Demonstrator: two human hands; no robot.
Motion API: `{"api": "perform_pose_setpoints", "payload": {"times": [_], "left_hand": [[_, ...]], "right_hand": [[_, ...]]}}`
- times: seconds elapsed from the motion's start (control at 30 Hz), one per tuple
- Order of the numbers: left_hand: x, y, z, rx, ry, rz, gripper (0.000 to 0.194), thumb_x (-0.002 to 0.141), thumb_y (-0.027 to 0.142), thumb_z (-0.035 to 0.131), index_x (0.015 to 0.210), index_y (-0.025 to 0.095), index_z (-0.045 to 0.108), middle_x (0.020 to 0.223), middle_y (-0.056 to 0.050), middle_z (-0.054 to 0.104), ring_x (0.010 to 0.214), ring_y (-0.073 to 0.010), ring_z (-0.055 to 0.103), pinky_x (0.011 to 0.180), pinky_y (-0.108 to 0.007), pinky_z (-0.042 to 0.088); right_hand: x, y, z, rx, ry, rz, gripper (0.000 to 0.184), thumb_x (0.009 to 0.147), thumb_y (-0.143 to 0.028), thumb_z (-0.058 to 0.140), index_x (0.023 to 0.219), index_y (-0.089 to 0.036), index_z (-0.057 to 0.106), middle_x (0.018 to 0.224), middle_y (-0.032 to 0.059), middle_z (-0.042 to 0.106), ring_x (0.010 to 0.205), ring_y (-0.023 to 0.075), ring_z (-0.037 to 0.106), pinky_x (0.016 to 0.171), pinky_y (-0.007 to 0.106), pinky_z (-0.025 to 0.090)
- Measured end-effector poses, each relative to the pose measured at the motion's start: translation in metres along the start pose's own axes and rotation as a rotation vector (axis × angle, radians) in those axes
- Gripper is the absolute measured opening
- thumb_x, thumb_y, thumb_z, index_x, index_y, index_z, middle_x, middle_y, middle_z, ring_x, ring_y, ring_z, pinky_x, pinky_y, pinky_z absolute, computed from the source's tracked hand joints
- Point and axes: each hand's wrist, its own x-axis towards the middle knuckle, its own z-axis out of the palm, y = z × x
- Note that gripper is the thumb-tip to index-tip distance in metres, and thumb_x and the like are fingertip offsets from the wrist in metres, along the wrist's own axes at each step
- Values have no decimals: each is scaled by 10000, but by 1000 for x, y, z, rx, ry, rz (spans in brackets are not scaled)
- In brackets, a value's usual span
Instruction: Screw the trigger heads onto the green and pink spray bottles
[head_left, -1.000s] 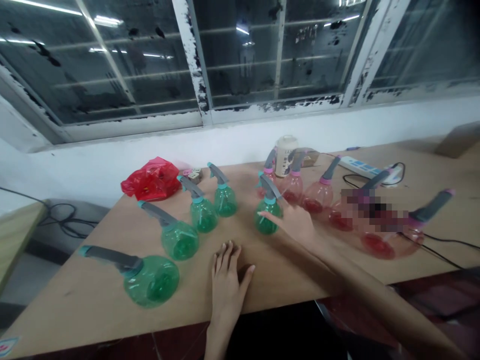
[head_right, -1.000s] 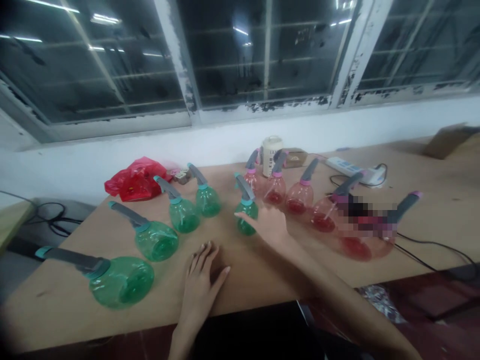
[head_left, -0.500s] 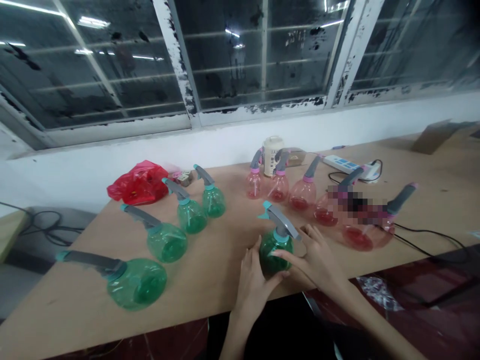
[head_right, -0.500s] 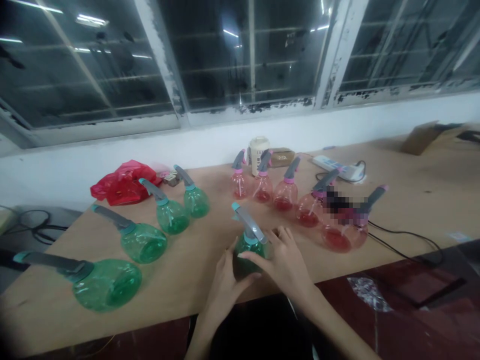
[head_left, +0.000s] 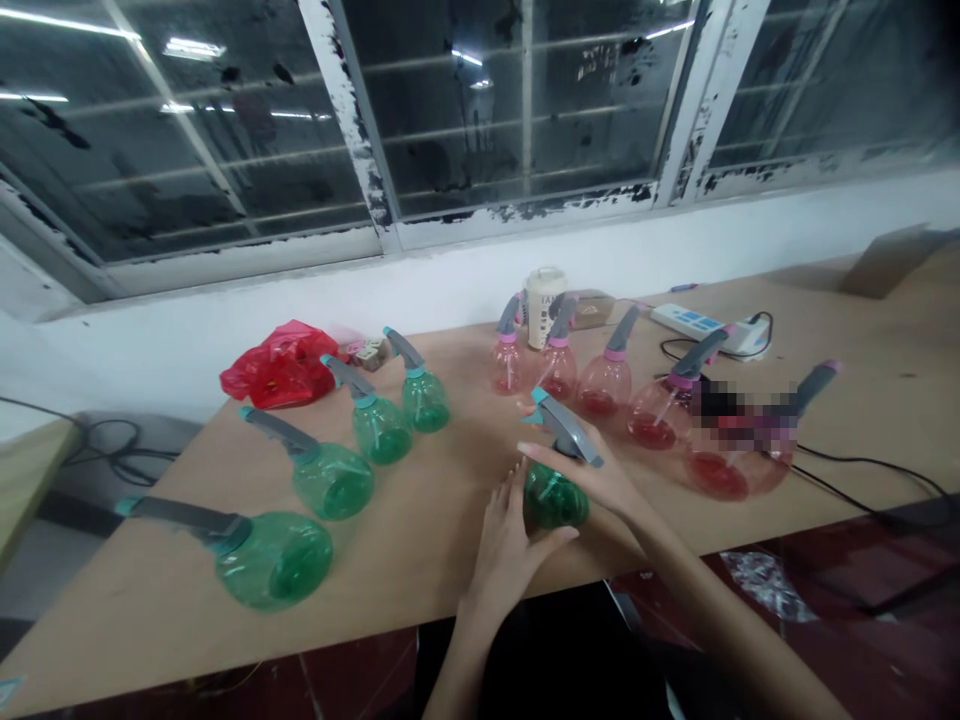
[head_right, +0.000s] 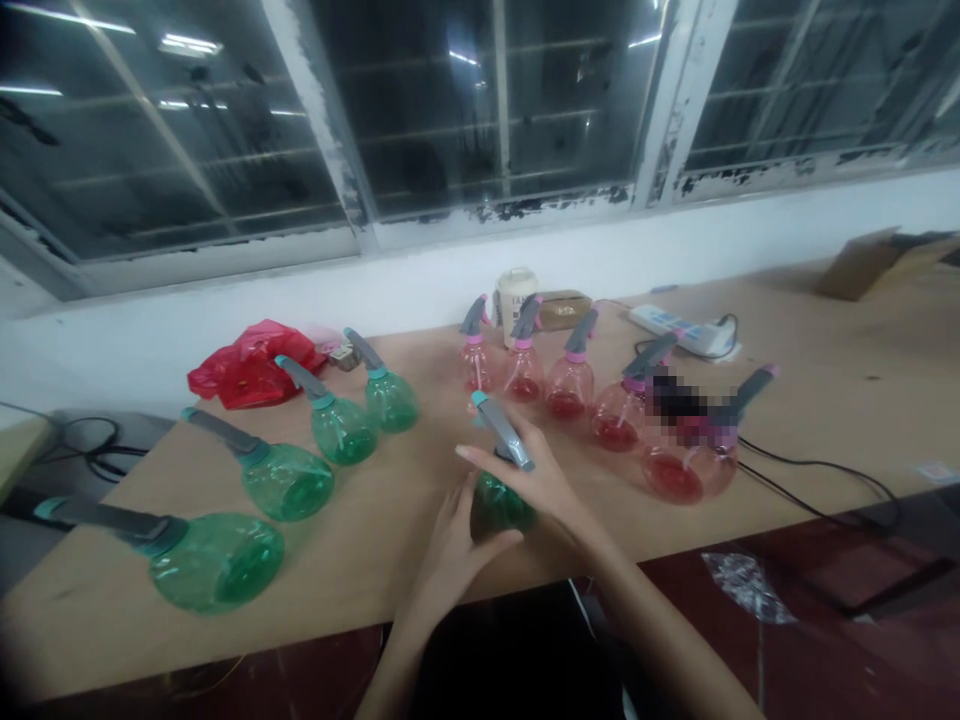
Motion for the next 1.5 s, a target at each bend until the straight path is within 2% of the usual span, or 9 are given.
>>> {"api": "perform_pose_setpoints", "payload": {"times": [0.1,0.23,0.43,0.63,0.83,1.1,1.2,1.33,1.5], "left_hand": [[2,-1,-5,17,21,17,842,804,405,716,1507,266,273,1528,-136,408,1416,-346,366,1123,-595,335],[3,-1,-11,106,16,57,813,849,380,670,1524,248,236,1540,-135,394,1423,-328,361,1140,-581,325],[1,-8,-8,226,7,80,749,892,369,611,1521,198,243,1561,-151,351,1443,-315,324,1166,-565,288],[-1,-17,-2,214,70,52,701,888,317,602,1504,218,283,1533,-134,409,1419,-321,369,1142,-564,335],[2,-20,-1,144,83,16,674,881,303,607,1484,217,318,1512,-132,441,1415,-302,382,1156,-552,307],[2,-25,0,99,100,-6,650,867,277,619,1461,205,364,1491,-132,470,1395,-297,415,1137,-538,347],[1,-24,-2,109,94,-3,619,878,281,605,1451,199,385,1491,-120,475,1402,-285,406,1150,-522,338],[-4,-23,-11,108,85,-13,557,892,300,588,1421,213,436,1468,-94,509,1378,-272,446,1142,-512,364],[-12,-30,-30,90,115,-44,461,906,340,571,1356,257,516,1420,-45,566,1344,-245,494,1116,-464,422]], "right_hand": [[6,6,3,-8,0,-43,422,792,-401,711,1178,-252,630,1231,74,674,1164,245,622,1029,449,463],[13,9,3,-4,-25,-40,416,796,-305,657,1206,-244,628,1203,86,685,1110,249,651,911,413,535],[15,15,7,-9,30,17,363,745,-203,564,1094,-199,663,903,37,719,784,191,672,731,330,546],[10,19,13,23,150,66,261,711,-216,558,952,-199,657,814,22,682,709,180,641,678,315,532],[14,7,12,-32,145,-17,301,773,-266,602,1069,-213,623,839,14,675,670,159,607,675,305,514],[23,2,12,-85,197,-58,156,799,-331,662,762,-212,568,657,-30,595,579,132,573,609,270,484],[22,4,12,-43,157,-81,103,812,-306,636,847,-210,622,771,5,662,692,162,633,697,300,518],[15,7,9,-12,105,-48,291,821,-311,612,1096,-228,659,1011,54,716,810,200,668,727,328,543],[5,11,7,-19,158,31,470,826,-346,613,1280,-229,577,954,52,721,709,184,654,611,290,537]]}}
